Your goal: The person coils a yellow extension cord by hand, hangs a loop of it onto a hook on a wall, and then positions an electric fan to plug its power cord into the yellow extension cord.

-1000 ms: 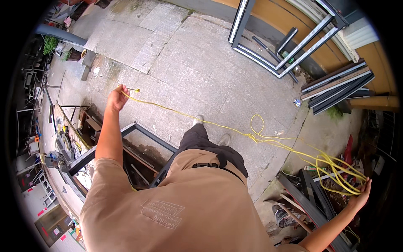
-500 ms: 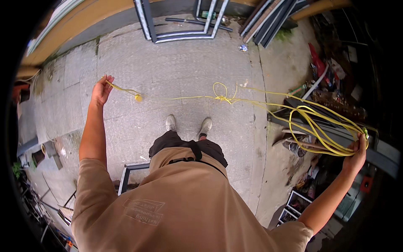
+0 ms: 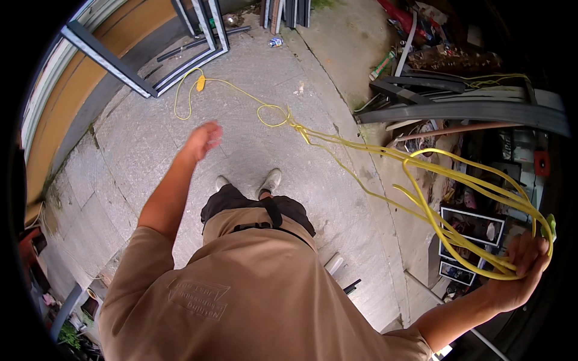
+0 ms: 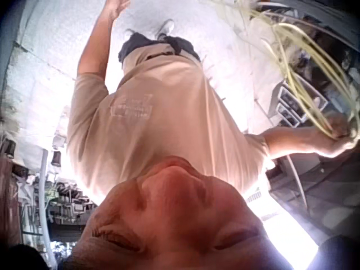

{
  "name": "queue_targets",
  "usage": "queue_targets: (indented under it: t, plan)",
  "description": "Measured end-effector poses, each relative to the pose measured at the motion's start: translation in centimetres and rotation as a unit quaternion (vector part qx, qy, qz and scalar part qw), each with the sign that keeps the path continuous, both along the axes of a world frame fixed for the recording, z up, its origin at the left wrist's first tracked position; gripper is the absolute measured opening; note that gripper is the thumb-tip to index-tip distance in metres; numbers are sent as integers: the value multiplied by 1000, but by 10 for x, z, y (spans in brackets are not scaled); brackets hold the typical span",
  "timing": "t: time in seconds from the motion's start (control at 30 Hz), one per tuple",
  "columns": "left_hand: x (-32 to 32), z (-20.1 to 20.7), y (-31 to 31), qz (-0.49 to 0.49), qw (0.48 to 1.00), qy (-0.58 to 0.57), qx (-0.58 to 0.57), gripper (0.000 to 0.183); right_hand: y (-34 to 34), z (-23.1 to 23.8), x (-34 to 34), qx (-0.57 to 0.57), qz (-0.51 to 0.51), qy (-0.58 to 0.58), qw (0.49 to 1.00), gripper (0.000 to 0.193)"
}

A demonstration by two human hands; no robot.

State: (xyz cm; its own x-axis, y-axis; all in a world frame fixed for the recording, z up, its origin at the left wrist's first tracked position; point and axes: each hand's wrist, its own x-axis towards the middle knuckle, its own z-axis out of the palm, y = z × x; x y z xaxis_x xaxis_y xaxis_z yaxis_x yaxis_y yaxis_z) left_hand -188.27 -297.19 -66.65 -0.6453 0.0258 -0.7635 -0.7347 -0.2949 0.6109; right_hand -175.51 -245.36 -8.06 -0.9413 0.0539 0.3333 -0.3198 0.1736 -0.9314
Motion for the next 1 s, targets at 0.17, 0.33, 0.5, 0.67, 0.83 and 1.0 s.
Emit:
queue_targets:
  t: [0.17,0.33,0.5,0.67,0.83,1.0]
  plan:
    - [63,-40,206,-234,967,-49,85,41,15,21,41,16,-47,58,997,34]
    - [65,-19,299,-303,949,-71,50,46,35,49,77,45,-108,105,988,33]
    - [50,-23,344,-393,900,28,-188,53,28,47,87,78,-192,111,972,32]
    - [35,-20,379,-533,831,107,-115,64,11,11,77,105,-272,75,953,32]
    - [36,25,394,-720,679,40,139,76,-12,8,71,113,-337,49,933,34]
    - [37,58,391,-819,522,116,207,75,-23,11,82,106,-401,23,910,36]
